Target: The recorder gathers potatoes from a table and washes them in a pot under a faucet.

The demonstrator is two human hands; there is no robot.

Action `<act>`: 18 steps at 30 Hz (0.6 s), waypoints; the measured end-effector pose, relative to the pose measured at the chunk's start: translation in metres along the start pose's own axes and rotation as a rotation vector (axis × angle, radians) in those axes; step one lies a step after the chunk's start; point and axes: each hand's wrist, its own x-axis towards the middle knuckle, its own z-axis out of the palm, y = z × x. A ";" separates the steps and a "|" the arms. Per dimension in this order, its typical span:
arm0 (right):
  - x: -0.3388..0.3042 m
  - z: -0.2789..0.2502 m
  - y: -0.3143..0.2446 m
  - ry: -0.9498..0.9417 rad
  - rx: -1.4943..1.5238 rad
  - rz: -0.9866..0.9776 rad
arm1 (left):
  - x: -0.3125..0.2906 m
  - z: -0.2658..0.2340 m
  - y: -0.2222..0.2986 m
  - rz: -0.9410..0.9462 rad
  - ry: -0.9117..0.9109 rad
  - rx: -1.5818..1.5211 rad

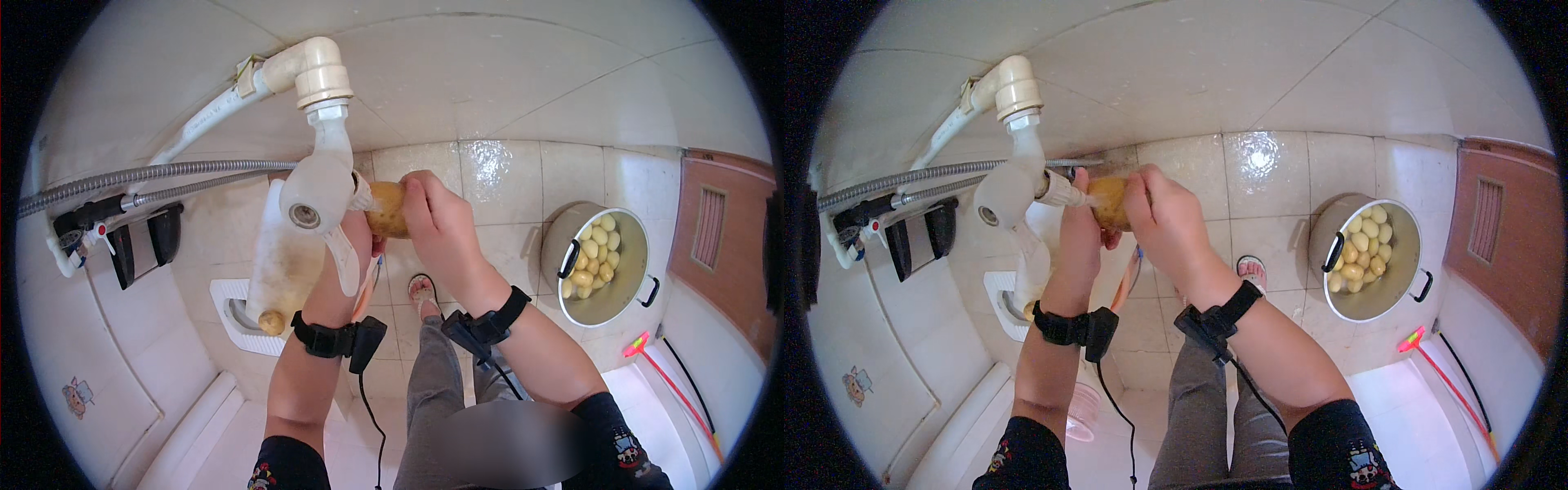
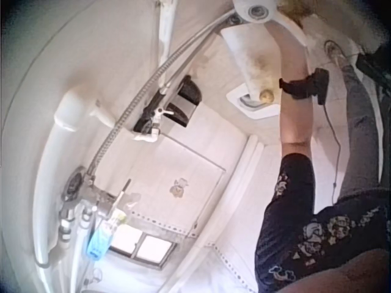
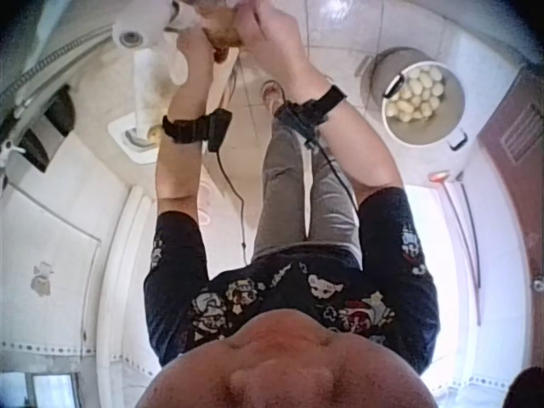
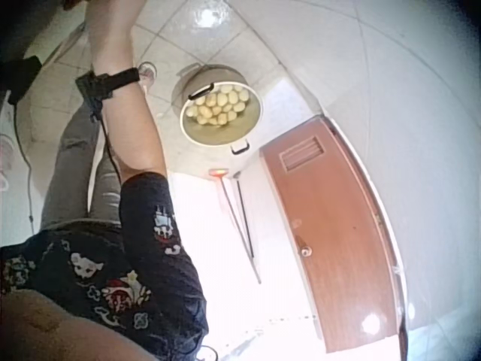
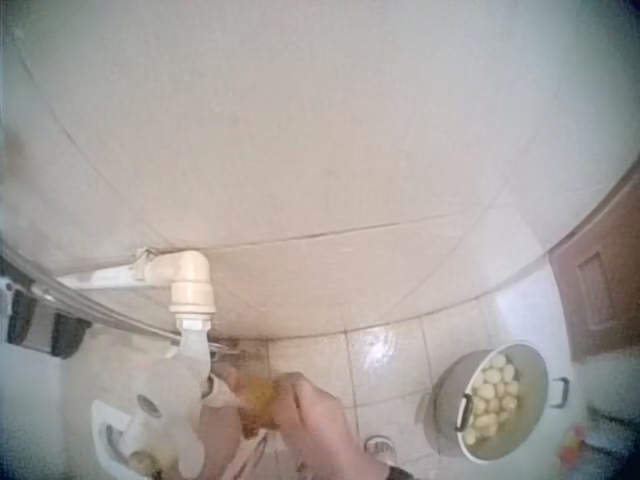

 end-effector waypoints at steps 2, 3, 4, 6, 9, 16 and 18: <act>0.000 0.004 -0.002 0.023 -0.100 -0.165 | 0.003 -0.012 -0.003 0.037 -0.018 0.030; -0.002 0.007 -0.006 -0.011 0.072 0.031 | 0.003 -0.016 -0.006 0.074 -0.037 0.058; -0.003 0.008 -0.009 -0.043 0.237 0.231 | 0.004 -0.018 -0.013 0.071 -0.039 0.058; 0.011 0.001 -0.013 -0.207 0.298 0.472 | 0.004 -0.019 -0.026 0.570 0.024 0.294; 0.024 -0.008 -0.006 -0.436 0.427 0.886 | -0.013 -0.016 -0.013 0.825 -0.079 0.637; 0.018 0.000 -0.011 -0.293 0.407 0.708 | -0.003 -0.020 -0.012 1.153 -0.044 0.839; 0.013 0.006 0.007 -0.221 0.221 0.358 | -0.004 -0.006 -0.010 0.725 -0.003 0.629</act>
